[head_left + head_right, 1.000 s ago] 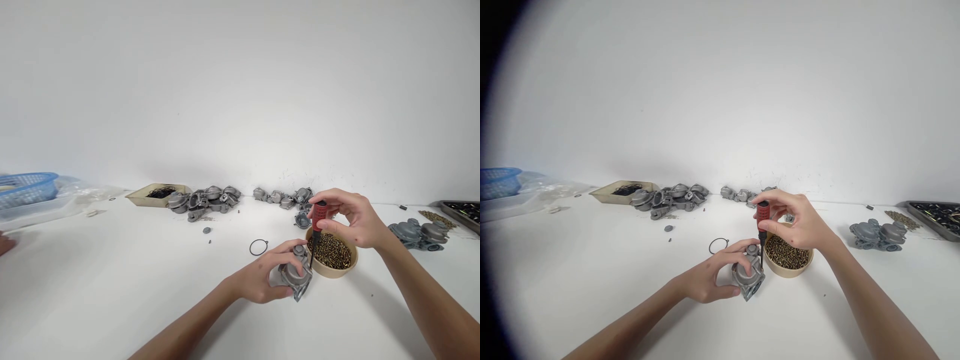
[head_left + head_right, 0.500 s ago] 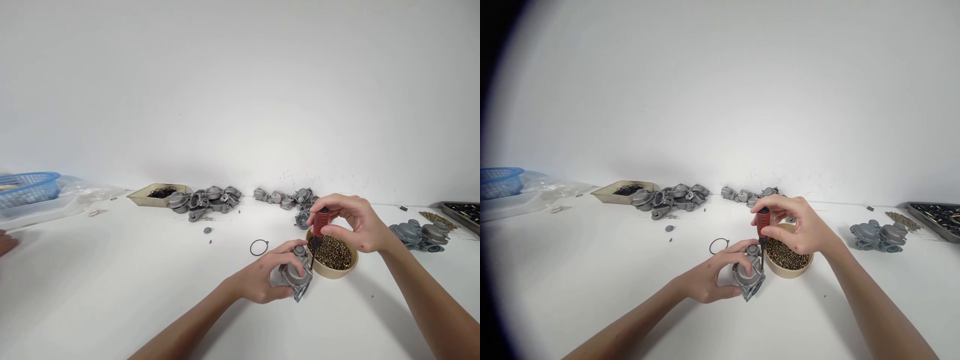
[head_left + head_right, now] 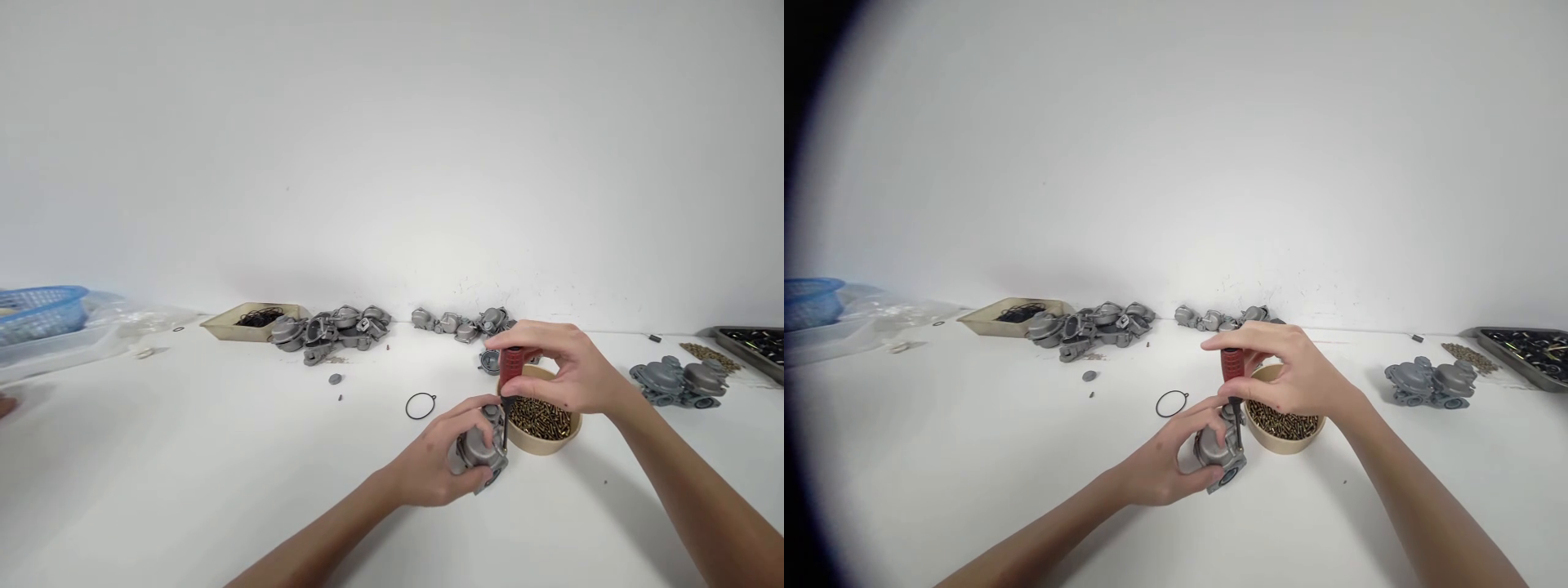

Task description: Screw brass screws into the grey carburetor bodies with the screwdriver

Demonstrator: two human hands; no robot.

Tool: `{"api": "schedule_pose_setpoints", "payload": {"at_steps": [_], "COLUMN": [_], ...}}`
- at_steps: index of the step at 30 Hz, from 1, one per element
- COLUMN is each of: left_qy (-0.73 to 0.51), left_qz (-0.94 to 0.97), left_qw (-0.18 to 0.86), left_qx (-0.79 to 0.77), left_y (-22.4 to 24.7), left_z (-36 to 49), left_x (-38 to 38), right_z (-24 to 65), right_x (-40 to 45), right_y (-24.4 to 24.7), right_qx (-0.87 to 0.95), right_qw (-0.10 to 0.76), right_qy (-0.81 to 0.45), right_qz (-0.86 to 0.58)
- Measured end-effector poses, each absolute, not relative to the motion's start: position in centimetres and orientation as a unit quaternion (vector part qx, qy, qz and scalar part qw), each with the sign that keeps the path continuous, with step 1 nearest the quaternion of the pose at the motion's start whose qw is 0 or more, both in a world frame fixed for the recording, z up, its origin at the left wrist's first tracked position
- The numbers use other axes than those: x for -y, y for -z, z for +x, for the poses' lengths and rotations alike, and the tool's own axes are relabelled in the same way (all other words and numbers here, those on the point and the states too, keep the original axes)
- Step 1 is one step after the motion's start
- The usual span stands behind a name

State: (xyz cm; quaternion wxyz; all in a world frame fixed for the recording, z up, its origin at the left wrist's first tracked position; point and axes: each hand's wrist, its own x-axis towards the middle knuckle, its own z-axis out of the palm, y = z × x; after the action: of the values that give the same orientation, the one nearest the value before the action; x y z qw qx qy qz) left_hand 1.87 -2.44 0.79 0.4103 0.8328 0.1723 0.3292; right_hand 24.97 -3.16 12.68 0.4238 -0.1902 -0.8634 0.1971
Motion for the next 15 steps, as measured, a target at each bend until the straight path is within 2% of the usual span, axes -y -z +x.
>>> {"api": "schedule_pose_setpoints", "payload": {"at_steps": [2,6,12,15], "left_qy": [-0.326,-0.316,-0.316,-0.313], "left_qz": [0.838,0.850,0.850,0.852], "left_qw": [0.403,0.387,0.388,0.376], "left_qx": [-0.169,-0.165,-0.163,-0.188], "left_y": [-1.0,-1.0,-0.1,0.3], "left_z": [1.8,1.7,2.0,2.1], "left_x": [2.5,2.6,2.5,2.4], "right_z": [25.1,25.4,25.5,25.4], "right_x": [3.1,3.4,3.5,3.8], "right_y": [-12.7,-13.0,-13.4,-13.4], "right_qx": [0.869,0.858,0.884,0.882], "right_qw": [0.420,0.389,0.409,0.382], "right_qy": [-0.183,-0.290,-0.157,-0.222], "right_qz": [-0.184,-0.169,-0.162,-0.165]}}
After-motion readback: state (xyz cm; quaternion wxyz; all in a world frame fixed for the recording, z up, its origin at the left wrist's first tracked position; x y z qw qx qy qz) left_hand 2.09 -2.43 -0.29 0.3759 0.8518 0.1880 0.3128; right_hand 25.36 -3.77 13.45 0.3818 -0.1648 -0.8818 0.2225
